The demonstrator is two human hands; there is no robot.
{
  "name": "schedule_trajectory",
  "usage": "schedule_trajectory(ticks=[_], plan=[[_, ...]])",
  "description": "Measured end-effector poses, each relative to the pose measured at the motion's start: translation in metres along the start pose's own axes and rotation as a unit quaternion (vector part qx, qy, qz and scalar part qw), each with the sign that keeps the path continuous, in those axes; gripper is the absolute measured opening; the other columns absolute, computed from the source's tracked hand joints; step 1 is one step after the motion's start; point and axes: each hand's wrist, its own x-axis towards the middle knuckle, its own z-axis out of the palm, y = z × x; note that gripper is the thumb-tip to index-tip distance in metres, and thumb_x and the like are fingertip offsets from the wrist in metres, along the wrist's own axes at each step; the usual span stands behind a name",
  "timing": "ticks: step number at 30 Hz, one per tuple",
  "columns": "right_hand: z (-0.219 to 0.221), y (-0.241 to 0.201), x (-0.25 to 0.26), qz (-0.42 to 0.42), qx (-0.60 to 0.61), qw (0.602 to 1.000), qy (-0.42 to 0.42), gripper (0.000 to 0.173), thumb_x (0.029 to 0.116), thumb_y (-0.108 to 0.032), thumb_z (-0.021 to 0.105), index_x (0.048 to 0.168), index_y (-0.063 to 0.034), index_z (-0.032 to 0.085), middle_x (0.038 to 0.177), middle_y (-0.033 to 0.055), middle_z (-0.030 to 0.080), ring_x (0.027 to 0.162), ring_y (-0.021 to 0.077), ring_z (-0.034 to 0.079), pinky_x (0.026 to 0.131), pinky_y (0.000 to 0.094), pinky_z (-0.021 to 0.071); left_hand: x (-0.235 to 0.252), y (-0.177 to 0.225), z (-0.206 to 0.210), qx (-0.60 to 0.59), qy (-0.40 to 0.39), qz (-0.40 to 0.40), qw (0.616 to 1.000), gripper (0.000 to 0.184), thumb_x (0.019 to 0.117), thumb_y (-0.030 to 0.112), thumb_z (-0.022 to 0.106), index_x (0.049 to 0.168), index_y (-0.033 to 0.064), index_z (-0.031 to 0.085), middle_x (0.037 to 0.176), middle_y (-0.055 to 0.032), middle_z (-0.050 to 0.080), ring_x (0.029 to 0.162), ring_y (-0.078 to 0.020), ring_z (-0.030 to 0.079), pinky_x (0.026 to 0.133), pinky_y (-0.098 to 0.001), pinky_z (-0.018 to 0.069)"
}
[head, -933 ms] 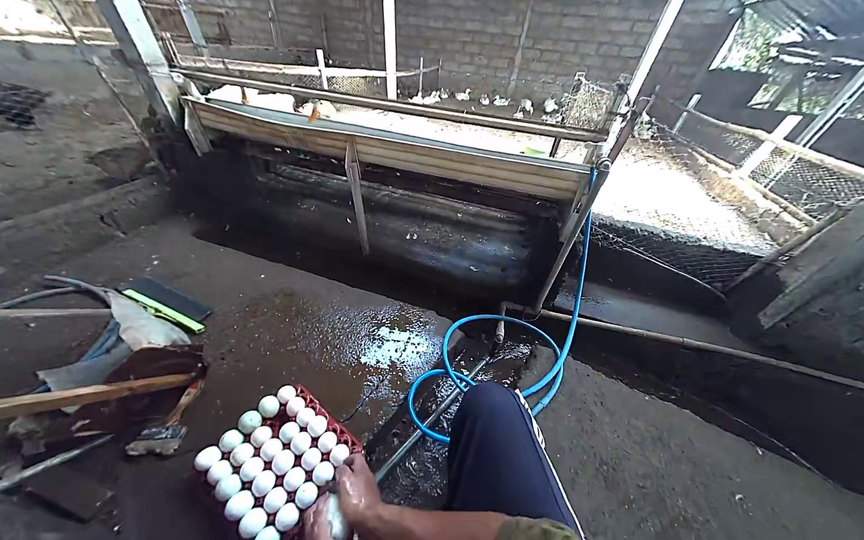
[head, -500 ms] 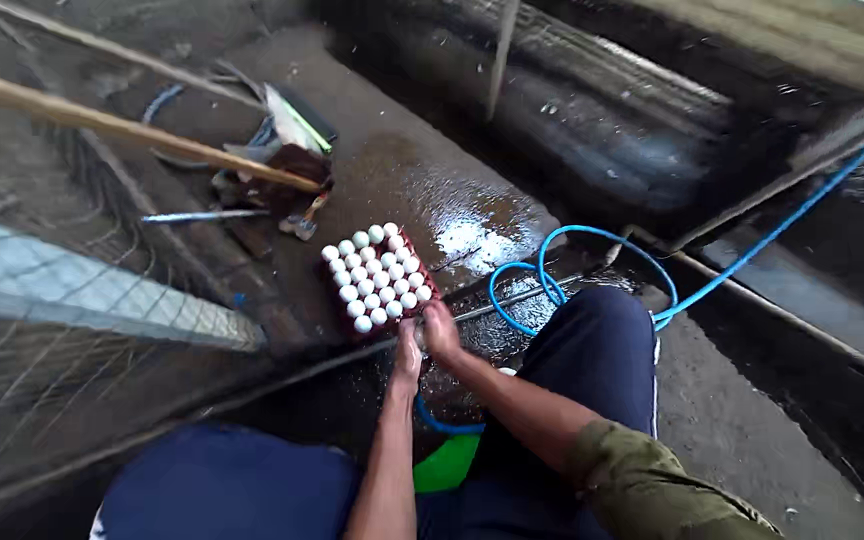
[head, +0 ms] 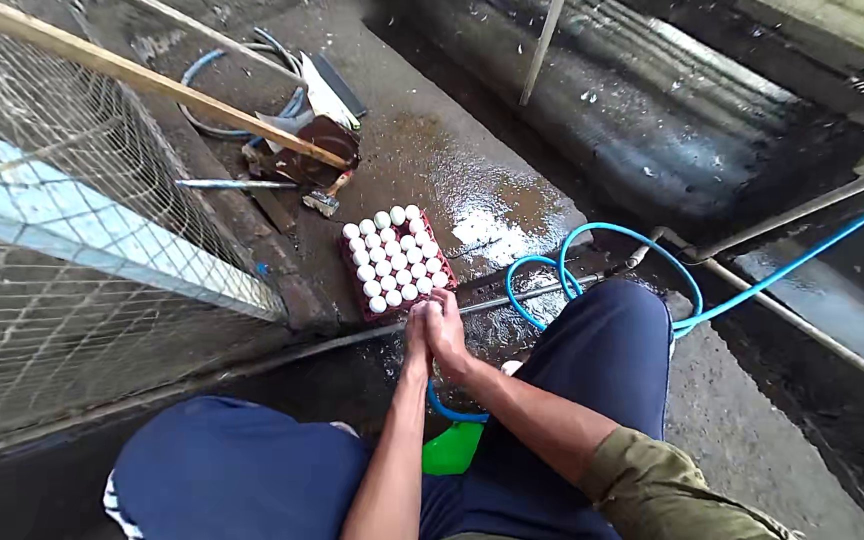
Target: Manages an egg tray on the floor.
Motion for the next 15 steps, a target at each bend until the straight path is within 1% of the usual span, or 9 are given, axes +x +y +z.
schedule_trajectory(ticks=[2, 4, 7, 8, 9, 11, 13, 14, 15], plan=[[-0.001, 0.001, 0.009, 0.001, 0.028, 1.000, 0.014, 0.046, 0.1038, -0.020, 0.048, 0.145, -0.0005, 0.047, 0.135, 0.0222, 0.060, 0.123, 0.0305, 0.060, 0.103, 0.0504, 0.0495, -0.003, 0.006, -0.001, 0.007, -0.009, -0.032, 0.999, 0.053, 0.1136, 0.033, 0.022, 0.136, -0.0013, 0.055, 0.122, -0.0185, 0.064, 0.106, -0.0219, 0.062, 0.091, -0.0409, 0.0527], [-0.002, -0.006, 0.016, 0.063, 0.054, 0.996, 0.029, 0.043, 0.1066, -0.022, 0.047, 0.145, -0.0029, 0.045, 0.131, 0.0228, 0.060, 0.118, 0.0314, 0.060, 0.098, 0.0516, 0.0499, -0.002, 0.009, 0.003, 0.025, 0.009, -0.035, 0.999, 0.051, 0.1125, 0.037, 0.023, 0.118, 0.0047, 0.061, 0.095, -0.0092, 0.064, 0.078, -0.0142, 0.060, 0.064, -0.0317, 0.0510], [-0.004, -0.004, 0.003, 0.036, 0.042, 0.998, 0.017, 0.041, 0.1077, -0.023, 0.045, 0.142, -0.0013, 0.050, 0.127, 0.0215, 0.064, 0.115, 0.0282, 0.063, 0.097, 0.0481, 0.0512, -0.004, 0.010, 0.001, -0.011, -0.024, -0.043, 0.999, 0.051, 0.1135, 0.034, 0.023, 0.129, 0.0006, 0.059, 0.107, -0.0128, 0.065, 0.091, -0.0163, 0.062, 0.081, -0.0365, 0.0535], [-0.007, -0.001, 0.007, 0.046, 0.057, 0.997, 0.007, 0.042, 0.1063, -0.022, 0.047, 0.142, -0.0009, 0.049, 0.127, 0.0216, 0.064, 0.114, 0.0280, 0.063, 0.097, 0.0478, 0.0519, -0.007, 0.011, -0.001, -0.001, -0.038, -0.053, 0.998, 0.051, 0.1134, 0.034, 0.023, 0.128, 0.0029, 0.060, 0.103, -0.0099, 0.065, 0.085, -0.0135, 0.061, 0.075, -0.0328, 0.0529], [-0.010, -0.001, 0.017, 0.089, 0.085, 0.992, -0.005, 0.042, 0.1050, -0.021, 0.049, 0.143, -0.0020, 0.048, 0.124, 0.0214, 0.063, 0.109, 0.0279, 0.063, 0.092, 0.0475, 0.0532, -0.006, 0.011, -0.001, 0.003, -0.043, -0.062, 0.997, 0.047, 0.1129, 0.036, 0.024, 0.117, 0.0068, 0.061, 0.084, -0.0033, 0.060, 0.064, -0.0082, 0.053, 0.055, -0.0254, 0.0458], [-0.014, -0.004, 0.036, 0.190, 0.146, 0.970, -0.032, 0.031, 0.1063, -0.024, 0.047, 0.128, -0.0025, 0.053, 0.104, 0.0176, 0.063, 0.087, 0.0256, 0.063, 0.075, 0.0450, 0.0544, -0.001, 0.014, -0.001, -0.027, -0.074, -0.082, 0.994, 0.040, 0.1123, 0.036, 0.027, 0.110, 0.0091, 0.057, 0.068, -0.0001, 0.052, 0.044, -0.0064, 0.041, 0.039, -0.0210, 0.0346], [-0.013, -0.005, 0.031, 0.196, 0.158, 0.966, -0.049, 0.035, 0.1078, -0.031, 0.040, 0.120, -0.0030, 0.057, 0.092, 0.0148, 0.064, 0.075, 0.0236, 0.063, 0.063, 0.0419, 0.0538, 0.002, 0.011, -0.004, -0.035, -0.061, -0.059, 0.996, 0.034, 0.1111, 0.032, 0.036, 0.126, 0.0080, 0.054, 0.087, -0.0043, 0.059, 0.059, -0.0084, 0.051, 0.049, -0.0236, 0.0439], [-0.011, -0.006, 0.023, 0.146, 0.120, 0.981, -0.052, 0.038, 0.1088, -0.030, 0.036, 0.123, -0.0028, 0.057, 0.096, 0.0143, 0.065, 0.078, 0.0223, 0.064, 0.065, 0.0406, 0.0542, 0.003, 0.011, -0.005, -0.032, -0.045, -0.041, 0.998, 0.037, 0.1111, 0.032, 0.038, 0.133, 0.0070, 0.053, 0.105, -0.0074, 0.063, 0.078, -0.0103, 0.059, 0.065, -0.0268, 0.0509], [-0.010, -0.009, 0.012, 0.077, 0.055, 0.994, -0.055, 0.040, 0.1097, -0.028, 0.034, 0.130, -0.0019, 0.056, 0.107, 0.0150, 0.066, 0.091, 0.0216, 0.065, 0.077, 0.0405, 0.0545, 0.003, 0.011, -0.006, -0.039, -0.044, -0.024, 0.998, 0.043, 0.1121, 0.031, 0.034, 0.143, 0.0050, 0.047, 0.128, -0.0119, 0.060, 0.105, -0.0143, 0.060, 0.088, -0.0328, 0.0520]])
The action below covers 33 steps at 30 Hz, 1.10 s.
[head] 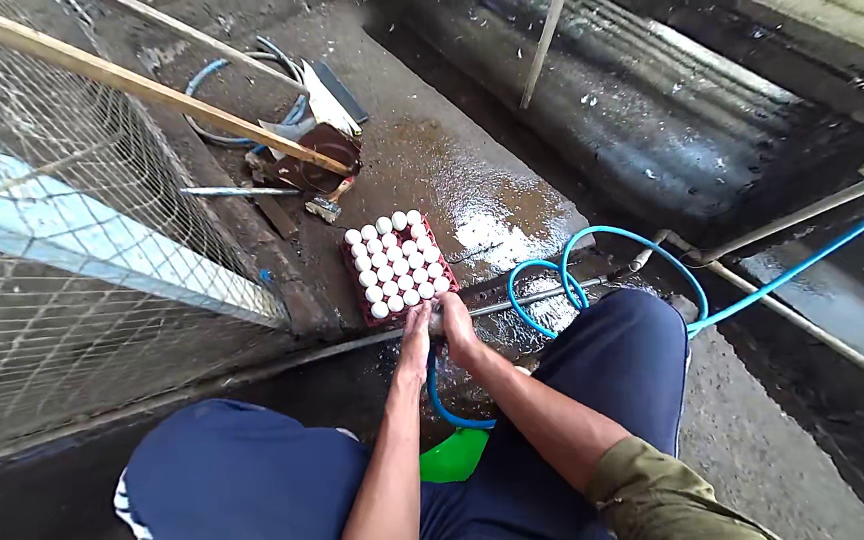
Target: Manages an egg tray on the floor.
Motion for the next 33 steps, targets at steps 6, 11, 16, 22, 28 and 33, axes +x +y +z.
schedule_trajectory(ticks=[6, 11, 16, 22, 28, 33], plan=[[-0.004, 0.003, 0.002, 0.006, -0.079, 0.996, 0.050, 0.042, 0.1100, -0.028, 0.037, 0.141, -0.0034, 0.050, 0.125, 0.0231, 0.064, 0.115, 0.0332, 0.062, 0.097, 0.0537, 0.0503, -0.006, -0.007, 0.013, 0.100, 0.022, 0.064, 0.993, 0.047, 0.1122, 0.027, 0.022, 0.135, -0.0011, 0.052, 0.125, -0.0164, 0.059, 0.108, -0.0184, 0.059, 0.089, -0.0348, 0.0509], [-0.005, 0.012, 0.002, -0.029, -0.076, 0.996, 0.038, 0.040, 0.1062, -0.023, 0.044, 0.140, -0.0035, 0.054, 0.124, 0.0218, 0.066, 0.113, 0.0317, 0.064, 0.097, 0.0528, 0.0512, -0.014, 0.001, 0.008, 0.041, 0.014, 0.027, 0.999, 0.054, 0.1127, 0.033, 0.015, 0.130, 0.0040, 0.057, 0.106, -0.0076, 0.066, 0.085, -0.0087, 0.061, 0.073, -0.0267, 0.0522], [-0.011, 0.005, 0.038, 0.050, 0.040, 0.995, 0.076, 0.043, 0.1078, -0.025, 0.045, 0.148, -0.0074, 0.043, 0.128, 0.0253, 0.060, 0.112, 0.0355, 0.061, 0.092, 0.0547, 0.0516, -0.003, -0.003, 0.007, -0.030, 0.007, -0.007, 0.999, 0.042, 0.1114, 0.030, 0.023, 0.112, 0.0064, 0.058, 0.074, -0.0020, 0.056, 0.045, -0.0071, 0.043, 0.040, -0.0212, 0.0384], [0.003, 0.020, -0.010, -0.217, -0.121, 0.968, 0.026, 0.049, 0.1019, -0.013, 0.029, 0.140, 0.0062, 0.054, 0.145, 0.0263, 0.053, 0.138, 0.0322, 0.050, 0.116, 0.0462, 0.0403, -0.007, -0.002, -0.002, 0.034, -0.030, 0.046, 0.998, 0.057, 0.1126, 0.035, 0.017, 0.152, 0.0009, 0.040, 0.150, -0.0169, 0.049, 0.134, -0.0181, 0.050, 0.113, -0.0371, 0.0411], [0.000, 0.008, -0.006, -0.097, -0.118, 0.988, 0.035, 0.045, 0.1077, -0.020, 0.035, 0.146, 0.0003, 0.047, 0.137, 0.0231, 0.059, 0.126, 0.0306, 0.059, 0.107, 0.0489, 0.0472, -0.008, 0.001, 0.006, 0.074, -0.007, 0.046, 0.996, 0.055, 0.1135, 0.027, 0.017, 0.150, -0.0072, 0.038, 0.156, -0.0251, 0.039, 0.143, -0.0270, 0.041, 0.120, -0.0408, 0.0309], [-0.004, 0.002, 0.014, -0.033, -0.054, 0.996, 0.063, 0.042, 0.1065, -0.024, 0.047, 0.143, -0.0031, 0.050, 0.128, 0.0223, 0.062, 0.118, 0.0308, 0.061, 0.099, 0.0510, 0.0489, -0.003, -0.007, 0.010, 0.074, 0.036, 0.056, 0.995, 0.051, 0.1122, 0.031, 0.021, 0.123, 0.0006, 0.060, 0.104, -0.0106, 0.063, 0.088, -0.0125, 0.060, 0.073, -0.0294, 0.0504]])
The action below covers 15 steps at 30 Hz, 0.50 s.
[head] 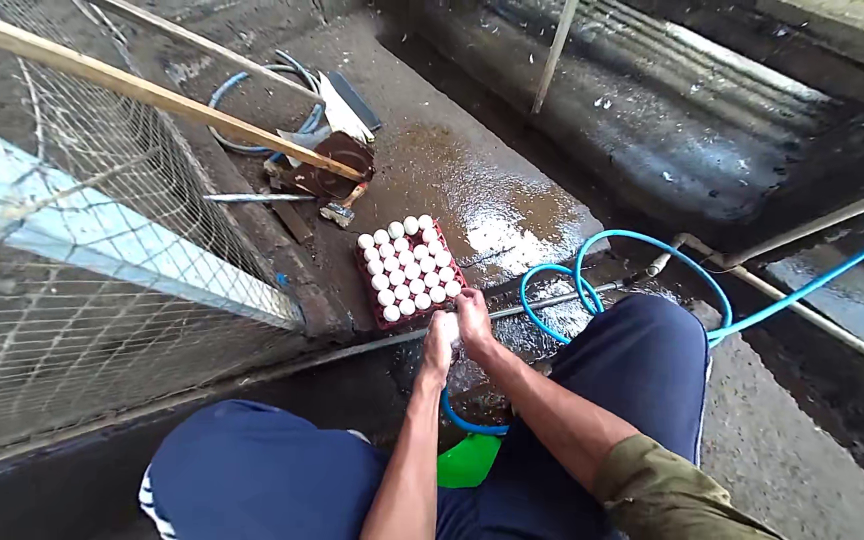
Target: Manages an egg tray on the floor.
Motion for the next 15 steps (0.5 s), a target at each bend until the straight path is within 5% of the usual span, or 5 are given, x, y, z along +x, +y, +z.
schedule_trajectory(ticks=[3, 7, 10, 13, 15], plan=[[0.004, 0.006, -0.023, -0.067, -0.027, 0.997, -0.039, 0.042, 0.1061, -0.019, 0.039, 0.139, 0.0010, 0.056, 0.134, 0.0219, 0.062, 0.126, 0.0288, 0.059, 0.108, 0.0476, 0.0464, -0.001, -0.005, -0.005, -0.036, -0.031, 0.024, 0.999, 0.051, 0.1128, 0.024, 0.019, 0.143, -0.0086, 0.045, 0.141, -0.0228, 0.053, 0.125, -0.0198, 0.053, 0.108, -0.0343, 0.0422], [0.001, -0.001, -0.002, 0.008, 0.004, 1.000, -0.008, 0.040, 0.1075, -0.023, 0.044, 0.142, -0.0036, 0.052, 0.129, 0.0226, 0.062, 0.119, 0.0314, 0.060, 0.101, 0.0522, 0.0481, -0.003, 0.006, -0.001, 0.019, 0.002, -0.026, 0.999, 0.052, 0.1127, 0.034, 0.017, 0.126, 0.0048, 0.058, 0.103, -0.0089, 0.063, 0.082, -0.0109, 0.060, 0.065, -0.0273, 0.0496], [0.004, 0.005, -0.020, -0.050, -0.028, 0.998, -0.026, 0.041, 0.1058, -0.021, 0.040, 0.135, 0.0006, 0.059, 0.127, 0.0210, 0.065, 0.120, 0.0278, 0.062, 0.105, 0.0470, 0.0474, -0.004, 0.004, -0.008, -0.011, -0.051, 0.004, 0.999, 0.054, 0.1129, 0.024, 0.016, 0.149, -0.0081, 0.039, 0.150, -0.0242, 0.045, 0.136, -0.0234, 0.047, 0.115, -0.0377, 0.0363], [0.000, 0.003, 0.000, -0.007, -0.010, 1.000, -0.001, 0.040, 0.1055, -0.023, 0.045, 0.137, -0.0026, 0.058, 0.125, 0.0215, 0.065, 0.116, 0.0314, 0.063, 0.100, 0.0529, 0.0494, -0.003, 0.007, -0.002, 0.016, -0.021, -0.038, 0.999, 0.052, 0.1123, 0.036, 0.017, 0.124, 0.0068, 0.058, 0.097, -0.0053, 0.064, 0.075, -0.0087, 0.058, 0.061, -0.0262, 0.0490], [0.001, -0.003, -0.007, 0.025, -0.009, 1.000, 0.003, 0.039, 0.1085, -0.025, 0.043, 0.138, -0.0021, 0.054, 0.126, 0.0232, 0.063, 0.117, 0.0328, 0.061, 0.099, 0.0533, 0.0480, -0.003, 0.005, -0.001, -0.002, -0.014, -0.027, 1.000, 0.050, 0.1126, 0.034, 0.020, 0.124, 0.0049, 0.058, 0.097, -0.0064, 0.063, 0.075, -0.0087, 0.057, 0.063, -0.0252, 0.0484]])
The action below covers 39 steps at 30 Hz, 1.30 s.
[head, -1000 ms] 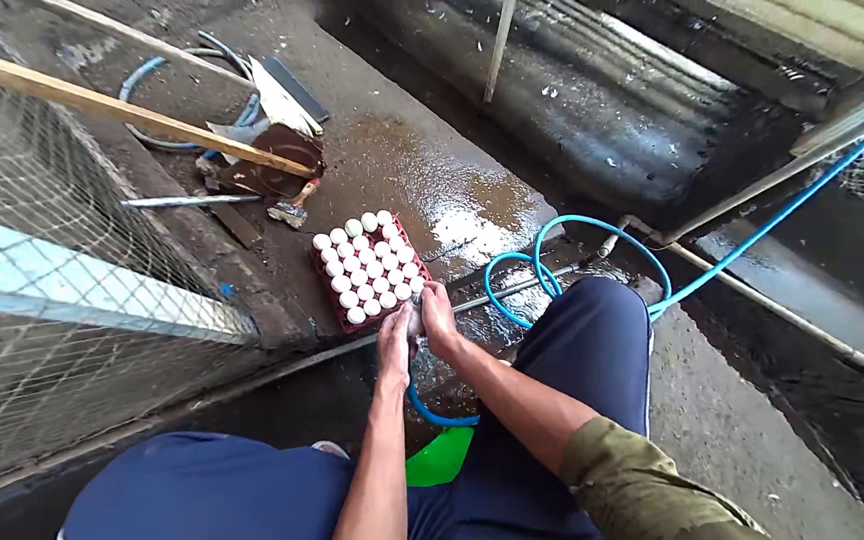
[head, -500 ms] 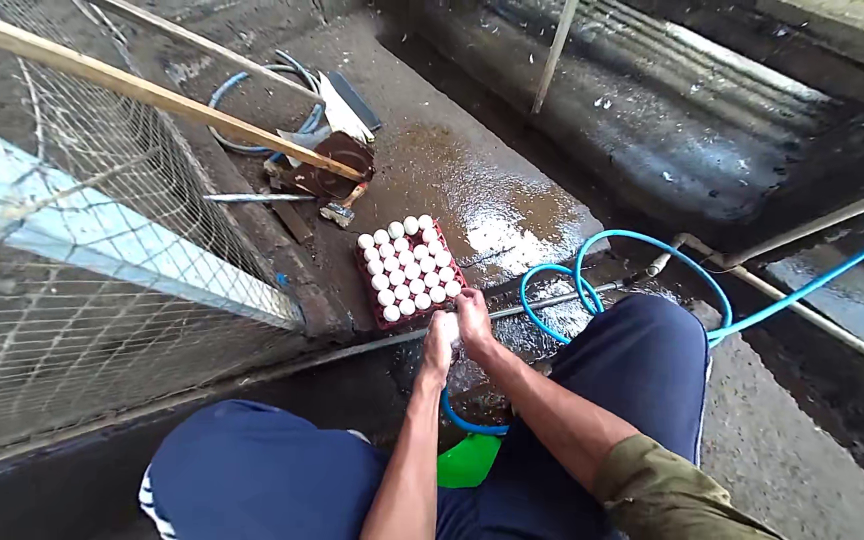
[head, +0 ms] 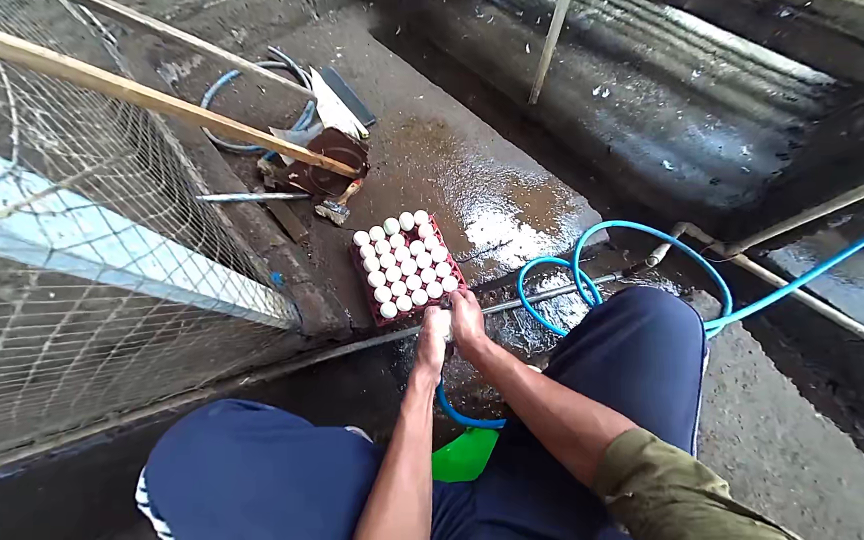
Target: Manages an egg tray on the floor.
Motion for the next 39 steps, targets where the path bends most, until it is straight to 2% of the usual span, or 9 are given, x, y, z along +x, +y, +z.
schedule_trajectory(ticks=[2, 7, 12, 17, 21, 28, 31, 34, 39], plan=[[0.002, 0.003, -0.017, -0.056, -0.021, 0.998, -0.018, 0.040, 0.1073, -0.023, 0.041, 0.138, -0.0004, 0.056, 0.126, 0.0230, 0.064, 0.119, 0.0316, 0.062, 0.102, 0.0515, 0.0487, -0.003, 0.000, -0.004, -0.023, -0.031, 0.016, 0.999, 0.052, 0.1133, 0.027, 0.017, 0.145, -0.0050, 0.044, 0.140, -0.0211, 0.054, 0.124, -0.0199, 0.054, 0.108, -0.0365, 0.0432], [-0.008, 0.001, 0.023, 0.120, 0.090, 0.987, -0.059, 0.035, 0.1071, -0.026, 0.047, 0.131, -0.0019, 0.057, 0.117, 0.0200, 0.063, 0.103, 0.0289, 0.063, 0.088, 0.0495, 0.0527, 0.001, 0.002, -0.008, -0.020, -0.065, -0.046, 0.997, 0.046, 0.1120, 0.036, 0.019, 0.118, 0.0111, 0.057, 0.080, -0.0004, 0.058, 0.052, -0.0046, 0.046, 0.043, -0.0201, 0.0380], [-0.001, -0.002, -0.004, -0.061, 0.013, 0.997, -0.041, 0.037, 0.1071, -0.023, 0.041, 0.132, -0.0016, 0.059, 0.113, 0.0181, 0.068, 0.103, 0.0260, 0.066, 0.090, 0.0473, 0.0536, 0.007, 0.003, -0.012, -0.055, -0.046, 0.021, 0.997, 0.047, 0.1129, 0.027, 0.022, 0.143, 0.0019, 0.048, 0.137, -0.0139, 0.056, 0.118, -0.0164, 0.057, 0.099, -0.0349, 0.0484], [0.002, 0.000, -0.001, -0.010, 0.035, 0.999, -0.015, 0.036, 0.1062, -0.023, 0.046, 0.134, -0.0031, 0.056, 0.116, 0.0204, 0.065, 0.105, 0.0300, 0.064, 0.089, 0.0512, 0.0521, 0.007, -0.003, 0.001, -0.011, 0.047, 0.005, 0.999, 0.044, 0.1119, 0.030, 0.029, 0.117, 0.0028, 0.063, 0.091, -0.0067, 0.064, 0.073, -0.0097, 0.058, 0.062, -0.0265, 0.0495], [0.004, 0.003, -0.017, -0.075, -0.018, 0.997, -0.022, 0.040, 0.1020, -0.021, 0.047, 0.135, -0.0022, 0.059, 0.124, 0.0203, 0.067, 0.116, 0.0299, 0.064, 0.099, 0.0510, 0.0506, 0.003, -0.006, -0.001, -0.019, 0.034, 0.024, 0.999, 0.047, 0.1131, 0.022, 0.024, 0.136, -0.0063, 0.053, 0.129, -0.0203, 0.060, 0.116, -0.0195, 0.058, 0.103, -0.0363, 0.0465], [0.005, 0.007, -0.016, -0.055, 0.011, 0.998, -0.018, 0.041, 0.1035, -0.022, 0.045, 0.137, -0.0015, 0.056, 0.120, 0.0204, 0.067, 0.111, 0.0291, 0.065, 0.095, 0.0509, 0.0516, 0.004, -0.003, -0.005, -0.042, 0.018, -0.013, 0.999, 0.047, 0.1134, 0.026, 0.025, 0.131, -0.0030, 0.057, 0.116, -0.0143, 0.064, 0.101, -0.0139, 0.060, 0.091, -0.0331, 0.0506], [-0.001, 0.002, 0.017, 0.114, 0.126, 0.982, -0.078, 0.035, 0.1072, -0.024, 0.045, 0.133, -0.0028, 0.053, 0.111, 0.0184, 0.064, 0.096, 0.0266, 0.065, 0.083, 0.0467, 0.0546, 0.006, -0.002, -0.007, -0.049, -0.012, -0.043, 0.998, 0.038, 0.1110, 0.034, 0.030, 0.104, 0.0101, 0.060, 0.071, 0.0004, 0.055, 0.051, -0.0052, 0.046, 0.044, -0.0212, 0.0396], [-0.001, -0.001, 0.013, 0.121, 0.161, 0.975, -0.092, 0.038, 0.1087, -0.034, 0.037, 0.120, -0.0040, 0.058, 0.096, 0.0146, 0.066, 0.081, 0.0236, 0.066, 0.069, 0.0426, 0.0564, 0.007, -0.002, -0.015, -0.078, -0.036, -0.026, 0.996, 0.035, 0.1095, 0.031, 0.038, 0.134, 0.0072, 0.046, 0.101, -0.0083, 0.061, 0.074, -0.0131, 0.060, 0.060, -0.0288, 0.0520], [-0.001, 0.003, -0.010, -0.119, -0.068, 0.989, -0.062, 0.041, 0.1037, -0.022, 0.044, 0.135, -0.0014, 0.060, 0.127, 0.0208, 0.066, 0.119, 0.0304, 0.063, 0.103, 0.0514, 0.0493, -0.007, 0.005, -0.009, -0.053, -0.030, -0.001, 0.998, 0.053, 0.1133, 0.030, 0.016, 0.145, 0.0008, 0.047, 0.132, -0.0138, 0.060, 0.114, -0.0130, 0.058, 0.098, -0.0319, 0.0486]])
